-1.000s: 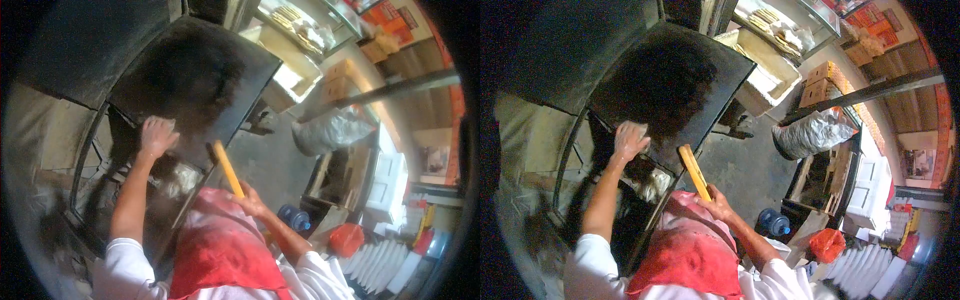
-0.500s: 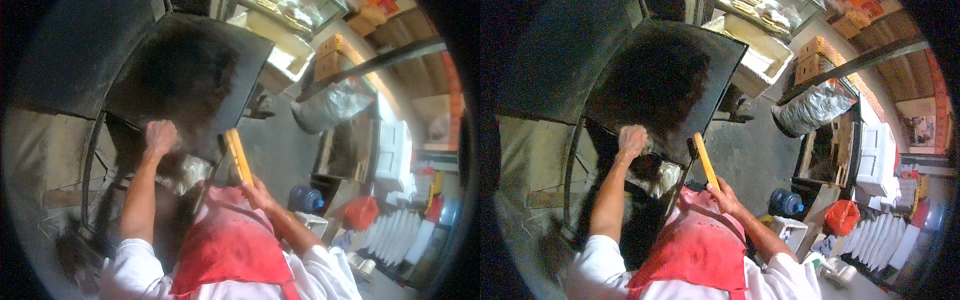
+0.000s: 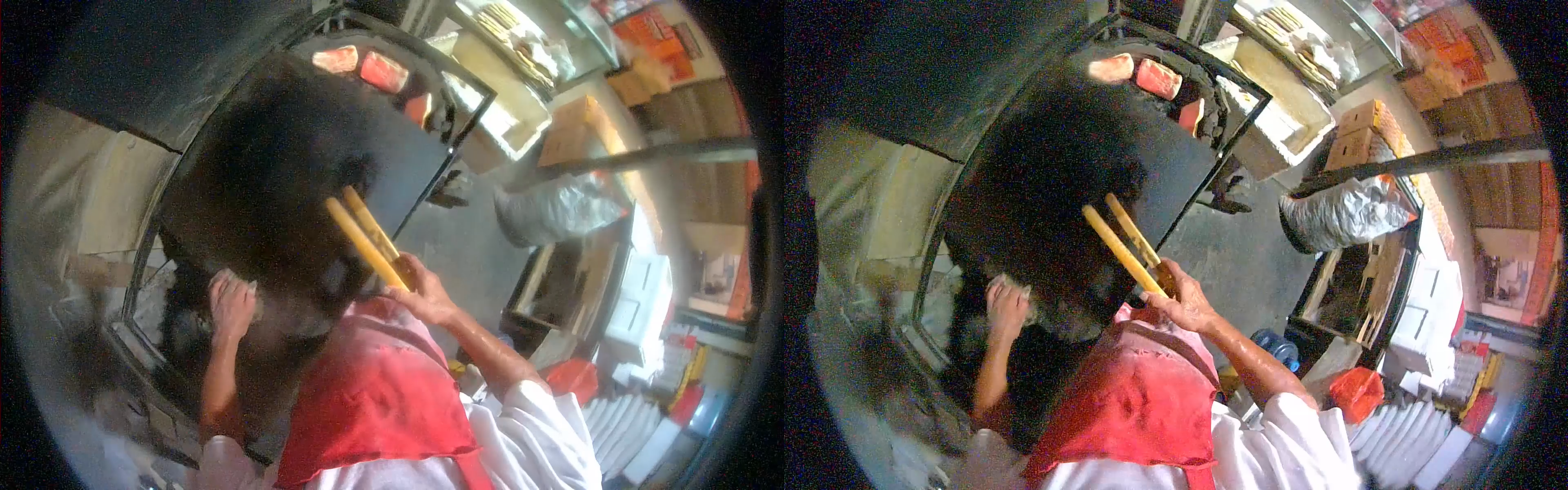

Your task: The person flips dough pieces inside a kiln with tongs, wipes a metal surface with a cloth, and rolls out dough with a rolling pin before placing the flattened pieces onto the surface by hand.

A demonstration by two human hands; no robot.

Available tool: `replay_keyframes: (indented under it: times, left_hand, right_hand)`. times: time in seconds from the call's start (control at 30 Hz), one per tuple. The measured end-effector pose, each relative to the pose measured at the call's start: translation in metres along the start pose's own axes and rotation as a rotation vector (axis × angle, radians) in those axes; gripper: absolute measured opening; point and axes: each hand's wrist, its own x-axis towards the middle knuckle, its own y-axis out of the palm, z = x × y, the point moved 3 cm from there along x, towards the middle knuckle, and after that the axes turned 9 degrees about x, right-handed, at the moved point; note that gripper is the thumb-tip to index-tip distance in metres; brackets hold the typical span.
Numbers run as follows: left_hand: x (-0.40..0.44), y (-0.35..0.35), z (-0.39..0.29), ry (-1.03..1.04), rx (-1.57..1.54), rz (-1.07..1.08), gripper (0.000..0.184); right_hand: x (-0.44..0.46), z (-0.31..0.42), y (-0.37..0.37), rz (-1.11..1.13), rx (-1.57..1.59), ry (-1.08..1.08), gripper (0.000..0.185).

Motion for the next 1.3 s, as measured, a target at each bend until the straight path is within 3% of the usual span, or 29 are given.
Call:
replay_keyframes:
  times: [0.07, 0.13, 0.2, 0.27, 0.3, 0.33, 0.4, 0.47, 0.5, 0.53, 0.6, 0.63, 0.67, 0.73, 0.77, 0.8, 0.83, 0.87, 0.93, 0.97, 1.0, 1.03, 1.07, 1.13, 1.17, 1.2, 1.27, 1.3]
  left_hand:
    - [-0.032, 0.018, 0.020, -0.132, -0.013, 0.102, 0.025]
    - [-0.066, 0.020, 0.034, -0.173, 0.043, -0.029, 0.030]
    - [-0.096, 0.033, 0.056, -0.194, 0.034, 0.067, 0.029]
    - [-0.124, 0.029, 0.064, -0.194, 0.187, -0.119, 0.029]
    - [-0.143, 0.053, 0.083, -0.184, 0.214, -0.075, 0.030]
    - [-0.167, 0.078, 0.105, -0.347, 0.124, 0.020, 0.030]
    - [-0.172, 0.057, 0.104, -0.304, 0.229, -0.048, 0.032]
    - [-0.247, 0.167, 0.203, -0.755, -0.477, -0.023, 0.039]
    - [-0.242, 0.147, 0.192, -1.059, -0.451, 0.057, 0.042]
    - [-0.238, 0.133, 0.172, -1.077, -0.450, 0.063, 0.042]
    - [-0.236, 0.105, 0.125, -1.189, -0.163, -0.236, 0.039]
    - [-0.230, 0.102, 0.088, -1.077, -0.225, -0.468, 0.035]
    - [-0.218, 0.089, 0.034, -1.109, -0.219, -0.461, 0.035]
    - [-0.178, 0.047, -0.074, -1.015, -0.826, -0.624, 0.033]
    - [-0.180, 0.071, -0.107, -1.048, -0.781, -0.602, 0.033]
    - [-0.187, 0.105, -0.141, -1.055, -0.539, -0.504, 0.033]
    - [-0.197, 0.142, -0.171, -1.013, -0.223, -0.359, 0.033]
    - [-0.209, 0.180, -0.204, -0.901, 0.147, -0.182, 0.033]
    - [-0.224, 0.223, -0.275, -0.640, 0.664, 0.055, 0.034]
    - [-0.221, 0.213, -0.301, -0.659, 0.654, 0.074, 0.034]
    - [-0.204, 0.197, -0.332, -0.579, 0.405, 0.129, 0.030]
    - [-0.191, 0.185, -0.358, -0.495, 0.158, 0.175, 0.027]
    - [-0.191, 0.184, -0.375, -0.515, 0.154, 0.184, 0.027]
    - [-0.191, 0.187, -0.394, -0.741, -0.305, 0.090, 0.020]
    - [-0.215, 0.227, -0.401, -0.566, 0.145, 0.170, 0.015]
    - [-0.242, 0.273, -0.400, -0.632, -0.195, 0.224, 0.016]
    - [-0.287, 0.349, -0.399, -0.872, -0.859, 0.277, 0.038]
    - [-0.286, 0.367, -0.394, -0.876, -0.872, 0.269, 0.038]
  right_hand:
    - [0.003, 0.011, -0.005, 0.029, -0.089, -0.014, 0.085]
    - [0.009, 0.008, -0.010, 0.076, -0.125, -0.032, 0.087]
    - [0.013, 0.013, -0.019, 0.081, -0.178, -0.046, 0.085]
    - [0.022, 0.005, -0.033, 0.110, -0.236, -0.002, 0.090]
    - [0.027, -0.008, -0.041, 0.078, -0.267, -0.040, 0.090]
    - [0.030, -0.012, -0.048, 0.088, -0.272, -0.033, 0.090]
    - [0.036, -0.019, -0.065, 0.109, -0.320, 0.003, 0.090]
    - [0.037, -0.015, -0.084, 0.130, -0.328, 0.023, 0.086]
    - [0.039, -0.010, -0.096, 0.152, -0.358, 0.036, 0.082]
    - [0.042, -0.006, -0.108, 0.175, -0.387, 0.049, 0.079]
    - [0.052, -0.002, -0.135, 0.220, -0.406, 0.032, 0.077]
    - [0.058, 0.001, -0.152, 0.246, -0.423, 0.015, 0.075]
    - [0.062, 0.000, -0.170, 0.275, -0.436, 0.019, 0.075]
    - [0.077, 0.005, -0.211, 0.271, -0.582, 0.017, 0.078]
    - [0.086, 0.009, -0.232, 0.267, -0.697, -0.008, 0.078]
    - [0.096, 0.014, -0.256, 0.255, -0.809, -0.035, 0.079]
    - [0.106, 0.022, -0.281, 0.250, -0.852, -0.230, 0.081]
    - [0.125, 0.021, -0.307, 0.214, -1.035, -0.453, 0.084]
    - [0.158, 0.055, -0.328, 0.206, -1.357, -0.607, 0.096]
    - [0.169, 0.087, -0.322, 0.272, -1.406, -0.440, 0.097]
    - [0.196, 0.074, -0.335, 0.122, -1.598, -0.912, 0.092]
    - [0.201, 0.107, -0.317, 0.237, -1.680, -0.769, 0.082]
    - [0.203, 0.136, -0.297, 0.347, -1.756, -0.619, 0.073]
    - [0.252, 0.106, -0.307, 0.398, -1.952, -0.861, 0.058]
    - [0.244, 0.132, -0.280, 0.361, -1.881, -0.854, 0.043]
    - [0.284, 0.105, -0.290, 0.439, -1.643, -0.653, 0.037]
    - [0.281, 0.116, -0.261, 0.314, -1.995, -1.062, 0.035]
    - [0.285, 0.117, -0.249, 0.319, -2.008, -1.069, 0.035]
